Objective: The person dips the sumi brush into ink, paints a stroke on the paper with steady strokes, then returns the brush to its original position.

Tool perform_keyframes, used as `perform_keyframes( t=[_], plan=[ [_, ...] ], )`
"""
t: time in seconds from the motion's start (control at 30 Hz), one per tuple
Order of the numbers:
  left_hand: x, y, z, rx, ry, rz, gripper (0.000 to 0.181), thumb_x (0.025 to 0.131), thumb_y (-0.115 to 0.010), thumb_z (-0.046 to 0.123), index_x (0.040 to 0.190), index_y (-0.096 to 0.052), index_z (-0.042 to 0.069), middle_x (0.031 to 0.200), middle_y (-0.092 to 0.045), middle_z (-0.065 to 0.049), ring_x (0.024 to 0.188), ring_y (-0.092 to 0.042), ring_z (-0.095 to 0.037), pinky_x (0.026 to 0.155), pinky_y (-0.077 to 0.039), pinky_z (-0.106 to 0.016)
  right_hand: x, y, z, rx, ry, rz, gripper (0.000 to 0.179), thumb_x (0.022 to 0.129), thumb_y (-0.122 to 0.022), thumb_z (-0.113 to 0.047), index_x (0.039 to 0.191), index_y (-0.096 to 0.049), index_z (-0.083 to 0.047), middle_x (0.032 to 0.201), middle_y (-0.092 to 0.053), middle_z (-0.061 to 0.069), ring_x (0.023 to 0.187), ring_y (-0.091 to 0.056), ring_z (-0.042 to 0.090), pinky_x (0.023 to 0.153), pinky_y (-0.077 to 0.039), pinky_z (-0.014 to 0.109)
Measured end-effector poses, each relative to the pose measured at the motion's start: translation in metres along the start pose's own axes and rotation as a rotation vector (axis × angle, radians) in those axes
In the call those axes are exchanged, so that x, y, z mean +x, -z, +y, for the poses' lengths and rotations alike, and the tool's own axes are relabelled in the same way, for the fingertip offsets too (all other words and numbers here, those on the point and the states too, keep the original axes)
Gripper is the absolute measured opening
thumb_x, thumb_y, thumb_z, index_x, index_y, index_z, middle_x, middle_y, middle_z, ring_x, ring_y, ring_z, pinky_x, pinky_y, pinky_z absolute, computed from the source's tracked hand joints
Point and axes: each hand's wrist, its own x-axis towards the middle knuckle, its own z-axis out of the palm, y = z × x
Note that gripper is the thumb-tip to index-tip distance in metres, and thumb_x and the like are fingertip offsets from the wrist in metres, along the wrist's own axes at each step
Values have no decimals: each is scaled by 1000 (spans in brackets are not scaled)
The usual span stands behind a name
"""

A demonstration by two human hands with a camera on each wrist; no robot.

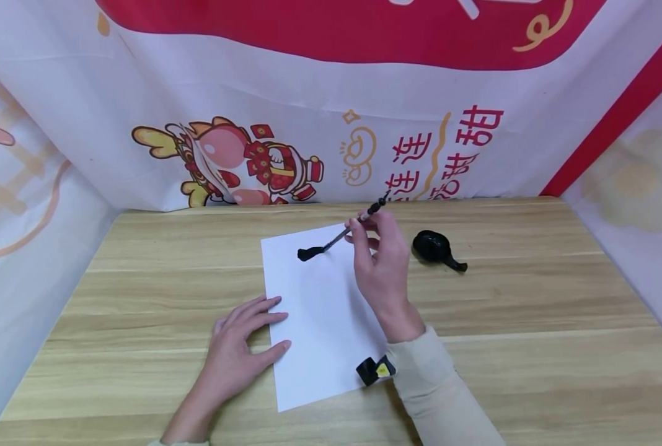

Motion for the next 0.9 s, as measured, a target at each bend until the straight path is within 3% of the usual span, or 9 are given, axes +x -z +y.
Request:
perform_keyframes(
  t=[0.17, 0.9],
  plan=[
    [0, 0, 1, 4, 5, -1, 42, 83, -93, 25, 123, -80, 25, 153, -66, 2, 150, -52, -31, 110, -26, -56, 0, 1, 0, -9, -4, 9, 16, 107, -65, -6, 113, -61, 8, 105, -71, 22, 96, -78, 30, 74, -67, 34],
    [1, 0, 1, 1, 21, -14, 42, 84, -93, 27, 124, -80, 26, 154, -65, 3, 151, -51, -31, 112, -25, -59, 3, 5, 2, -69, -10, 34, 19, 108, -65, -12, 115, -60, 6, 107, -72, 19, 98, -77, 27, 77, -64, 22]
  ],
)
